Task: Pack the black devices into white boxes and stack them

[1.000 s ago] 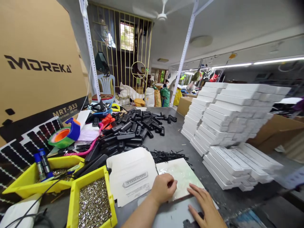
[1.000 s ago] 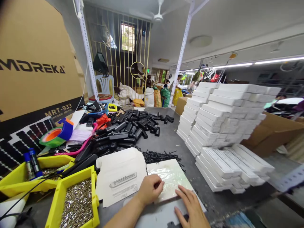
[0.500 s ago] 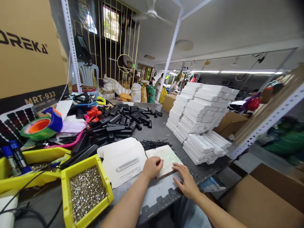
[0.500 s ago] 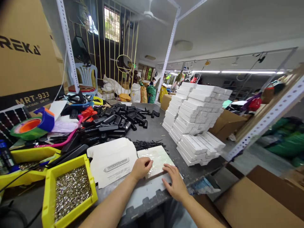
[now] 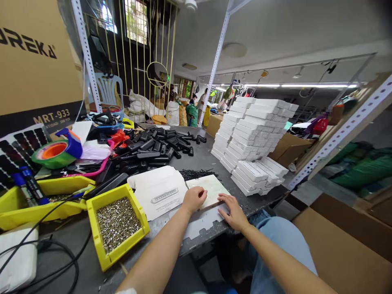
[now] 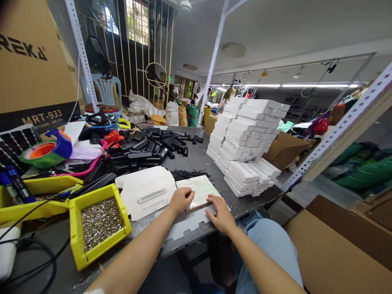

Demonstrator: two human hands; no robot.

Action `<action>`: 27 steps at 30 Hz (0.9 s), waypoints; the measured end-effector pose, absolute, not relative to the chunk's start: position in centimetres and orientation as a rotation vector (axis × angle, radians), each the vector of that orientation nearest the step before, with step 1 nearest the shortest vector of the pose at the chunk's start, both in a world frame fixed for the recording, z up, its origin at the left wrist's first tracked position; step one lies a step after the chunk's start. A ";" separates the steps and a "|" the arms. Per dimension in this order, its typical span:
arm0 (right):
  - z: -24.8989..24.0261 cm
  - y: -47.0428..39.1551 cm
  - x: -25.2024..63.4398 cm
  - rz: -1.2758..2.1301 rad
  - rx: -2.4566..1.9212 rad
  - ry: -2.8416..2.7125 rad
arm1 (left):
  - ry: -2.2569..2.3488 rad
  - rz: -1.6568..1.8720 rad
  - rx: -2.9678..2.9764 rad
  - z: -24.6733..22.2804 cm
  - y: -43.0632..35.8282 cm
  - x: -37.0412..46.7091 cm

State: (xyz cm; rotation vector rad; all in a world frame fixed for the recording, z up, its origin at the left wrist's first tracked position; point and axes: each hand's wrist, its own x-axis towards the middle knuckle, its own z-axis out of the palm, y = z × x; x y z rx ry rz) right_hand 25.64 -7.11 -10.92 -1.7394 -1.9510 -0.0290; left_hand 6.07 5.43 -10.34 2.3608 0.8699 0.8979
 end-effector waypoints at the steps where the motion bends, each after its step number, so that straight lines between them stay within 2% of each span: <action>1: -10.9 -7.1 25.6 -0.029 -1.738 -1.946 | 0.873 0.894 2.369 -10.3 5.4 6.0; 10: -10.8 -7.1 25.7 -0.034 -1.728 -1.961 | 1.067 0.886 2.360 -8.1 4.0 5.9; 15: -10.9 -7.3 25.6 -0.037 -1.729 -1.966 | 1.588 0.934 2.178 -3.8 8.1 2.3; 19: -11.0 -7.3 25.6 -0.052 -1.759 -1.967 | 1.962 0.667 1.965 -2.0 13.9 -2.1; 23: -11.0 -7.1 25.7 -0.051 -1.759 -1.984 | 1.965 0.331 2.009 -2.8 15.7 -4.1; 27: -12.0 -7.4 26.5 -0.039 -1.748 -1.991 | 1.889 0.174 2.187 -4.1 13.7 -4.7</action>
